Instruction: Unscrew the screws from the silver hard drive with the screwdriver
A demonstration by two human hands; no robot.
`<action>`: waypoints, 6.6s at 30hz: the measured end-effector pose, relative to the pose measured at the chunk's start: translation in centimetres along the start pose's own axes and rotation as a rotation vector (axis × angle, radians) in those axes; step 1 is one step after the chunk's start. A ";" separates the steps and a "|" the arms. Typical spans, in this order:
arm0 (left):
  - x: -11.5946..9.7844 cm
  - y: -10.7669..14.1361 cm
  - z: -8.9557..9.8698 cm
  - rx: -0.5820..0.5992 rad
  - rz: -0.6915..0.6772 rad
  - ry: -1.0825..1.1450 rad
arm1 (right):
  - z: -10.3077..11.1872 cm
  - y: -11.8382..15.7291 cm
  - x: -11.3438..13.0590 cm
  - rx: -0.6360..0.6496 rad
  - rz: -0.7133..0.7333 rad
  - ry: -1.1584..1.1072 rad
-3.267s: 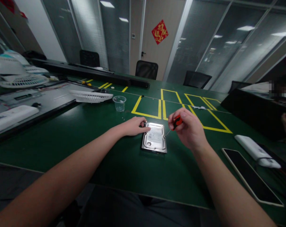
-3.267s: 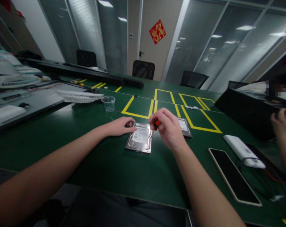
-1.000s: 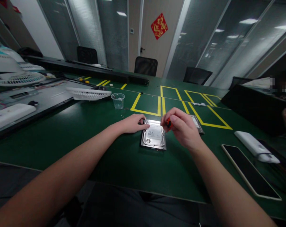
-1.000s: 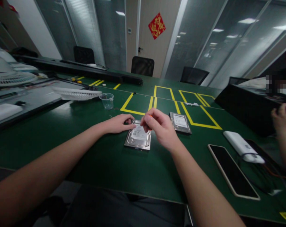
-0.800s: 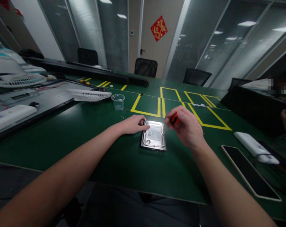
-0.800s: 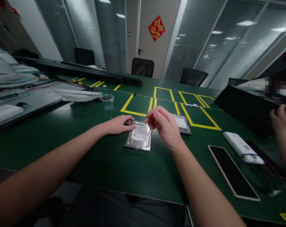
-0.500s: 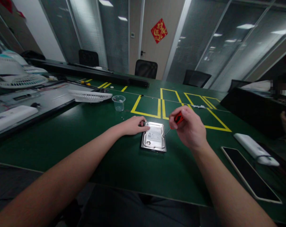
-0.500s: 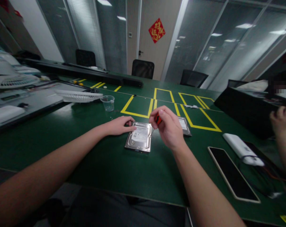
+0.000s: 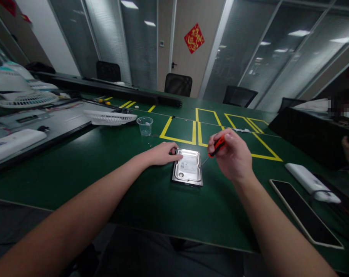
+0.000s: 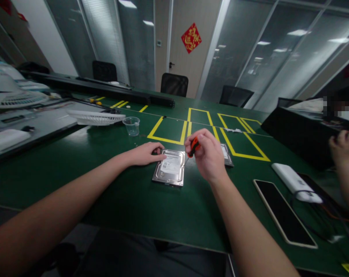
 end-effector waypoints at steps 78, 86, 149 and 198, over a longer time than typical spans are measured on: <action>-0.4 0.0 0.0 -0.006 -0.033 -0.030 | 0.6 -0.3 0.1 0.006 -0.046 -0.098; -0.3 0.0 0.1 0.000 -0.009 -0.027 | 0.5 0.1 0.2 -0.031 -0.029 -0.031; -0.2 0.0 -0.1 0.024 0.001 -0.019 | 0.7 -0.2 -0.1 -0.024 -0.036 -0.093; -0.5 0.1 0.1 0.018 -0.006 -0.038 | 0.8 -0.2 0.1 -0.024 -0.053 -0.064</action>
Point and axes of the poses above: each hand's wrist, its own y-axis away from the middle knuckle, its own z-axis out of the back of the hand, x = y × z, the point moved 7 cm from there along -y, towards the middle knuckle, and after that the axes turned 3 degrees about -x, right-handed, at the moved point
